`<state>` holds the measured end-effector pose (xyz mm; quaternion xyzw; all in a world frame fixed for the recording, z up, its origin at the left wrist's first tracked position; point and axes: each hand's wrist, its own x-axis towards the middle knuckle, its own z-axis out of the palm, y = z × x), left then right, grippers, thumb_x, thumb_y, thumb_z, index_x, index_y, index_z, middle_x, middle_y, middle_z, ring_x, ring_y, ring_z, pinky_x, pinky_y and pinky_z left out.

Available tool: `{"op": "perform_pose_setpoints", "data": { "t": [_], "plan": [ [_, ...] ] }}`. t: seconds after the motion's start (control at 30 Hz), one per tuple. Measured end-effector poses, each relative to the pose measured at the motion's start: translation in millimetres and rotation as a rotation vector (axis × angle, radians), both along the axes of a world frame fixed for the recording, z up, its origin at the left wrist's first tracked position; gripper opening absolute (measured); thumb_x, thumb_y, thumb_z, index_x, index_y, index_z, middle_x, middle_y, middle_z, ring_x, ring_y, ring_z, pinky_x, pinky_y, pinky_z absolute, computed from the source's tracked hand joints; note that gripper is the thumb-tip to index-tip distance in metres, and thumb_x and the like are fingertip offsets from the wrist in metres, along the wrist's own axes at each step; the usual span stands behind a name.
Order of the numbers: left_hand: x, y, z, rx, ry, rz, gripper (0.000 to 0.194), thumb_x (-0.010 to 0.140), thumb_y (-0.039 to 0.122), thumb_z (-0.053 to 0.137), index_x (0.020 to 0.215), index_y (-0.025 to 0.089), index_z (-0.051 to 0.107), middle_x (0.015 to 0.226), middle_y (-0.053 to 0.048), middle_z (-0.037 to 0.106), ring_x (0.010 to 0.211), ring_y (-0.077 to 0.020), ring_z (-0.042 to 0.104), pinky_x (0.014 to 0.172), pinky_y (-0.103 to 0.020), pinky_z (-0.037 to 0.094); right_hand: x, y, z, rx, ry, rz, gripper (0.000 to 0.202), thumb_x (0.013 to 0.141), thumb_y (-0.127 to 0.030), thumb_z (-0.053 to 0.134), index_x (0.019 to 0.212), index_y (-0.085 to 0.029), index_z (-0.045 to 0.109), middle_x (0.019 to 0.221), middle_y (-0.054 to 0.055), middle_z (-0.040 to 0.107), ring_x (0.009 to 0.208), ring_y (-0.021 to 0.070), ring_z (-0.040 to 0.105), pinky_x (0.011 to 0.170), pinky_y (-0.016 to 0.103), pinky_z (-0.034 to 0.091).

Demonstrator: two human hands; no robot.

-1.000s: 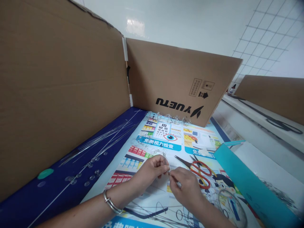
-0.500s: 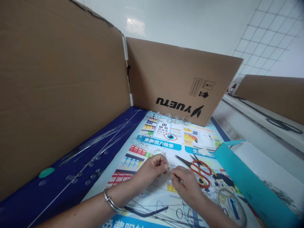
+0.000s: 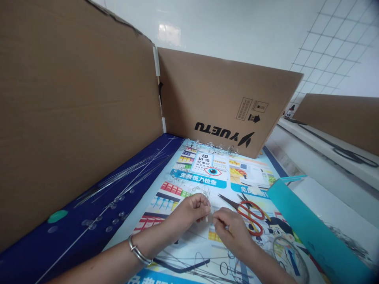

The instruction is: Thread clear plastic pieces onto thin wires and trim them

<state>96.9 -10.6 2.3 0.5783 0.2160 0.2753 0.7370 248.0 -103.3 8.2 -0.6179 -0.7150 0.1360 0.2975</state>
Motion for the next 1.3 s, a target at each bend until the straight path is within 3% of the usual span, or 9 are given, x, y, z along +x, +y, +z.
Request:
{"op": "perform_pose_setpoints", "data": {
  "t": [0.27,0.5,0.6,0.7,0.83,1.0,1.17,1.3],
  "plan": [
    [1,-2,-0.1,-0.009,-0.02,-0.056,0.017,0.078,0.032,0.058,0.077,0.015,0.053,0.061,0.001,0.056,0.058,-0.0104,0.047,0.059,-0.023,0.035,1,-1,-2.0,-0.015,-0.035,0.003,0.017,0.075,-0.006,0.043,0.064,-0.019,0.046,0.066,-0.003,0.052,0.063,0.0101,0.048,0.058,0.02,0.033],
    [2,-1,-2.5,-0.021,0.075,-0.052,0.02,0.079,0.036,0.056,0.075,0.017,0.049,0.061,0.0,0.06,0.058,-0.0118,0.05,0.059,-0.023,0.037,3,0,4.8,-0.05,-0.17,0.032,0.016,0.078,-0.011,0.045,0.07,-0.019,0.056,0.07,-0.002,0.057,0.066,0.0099,0.052,0.059,0.019,0.034],
    [1,3,-3.6,-0.029,0.104,-0.016,0.021,0.078,0.037,0.057,0.073,0.018,0.048,0.06,0.001,0.059,0.056,-0.0107,0.047,0.058,-0.023,0.036,21,3,21.2,-0.107,-0.326,-0.021,0.018,0.083,-0.017,0.043,0.072,-0.02,0.058,0.074,0.0,0.059,0.069,0.011,0.054,0.06,0.02,0.033],
    [1,5,-4.4,-0.027,0.101,0.0,0.021,0.078,0.037,0.056,0.074,0.018,0.049,0.061,0.0,0.06,0.057,-0.011,0.046,0.058,-0.023,0.036,54,4,39.3,-0.191,-0.531,-0.198,0.023,0.086,-0.02,0.039,0.074,-0.018,0.058,0.078,0.004,0.061,0.074,0.0139,0.054,0.061,0.022,0.032],
    [1,4,-1.0,-0.037,0.111,-0.004,0.022,0.078,0.039,0.056,0.076,0.018,0.049,0.063,-0.001,0.062,0.059,-0.0123,0.047,0.059,-0.024,0.037,100,2,50.3,-0.375,-0.67,-0.321,0.021,0.085,-0.019,0.04,0.081,-0.017,0.06,0.087,0.008,0.062,0.084,0.0175,0.054,0.067,0.024,0.033],
    [2,3,2.1,-0.065,0.12,0.014,0.024,0.077,0.04,0.057,0.073,0.018,0.048,0.062,-0.001,0.061,0.058,-0.0119,0.046,0.058,-0.024,0.037,129,-1,40.6,-0.489,-0.641,-0.323,0.019,0.079,-0.018,0.047,0.091,-0.02,0.062,0.094,0.006,0.063,0.09,0.0183,0.055,0.068,0.023,0.034],
    [1,4,-4.5,-0.058,0.096,0.007,0.022,0.079,0.04,0.055,0.078,0.019,0.05,0.065,-0.002,0.062,0.06,-0.0121,0.047,0.059,-0.023,0.037,133,1,23.5,-0.519,-0.621,-0.336,0.021,0.074,-0.014,0.05,0.09,-0.02,0.062,0.094,0.007,0.063,0.089,0.0213,0.056,0.066,0.025,0.034],
    [1,4,-5.3,-0.083,0.12,0.04,0.023,0.077,0.04,0.057,0.076,0.019,0.05,0.064,-0.002,0.062,0.059,-0.0122,0.047,0.059,-0.023,0.037,133,4,19.8,-0.504,-0.569,-0.356,0.021,0.075,-0.011,0.047,0.088,-0.019,0.062,0.093,0.008,0.063,0.088,0.021,0.056,0.067,0.026,0.034]
  ]
}}
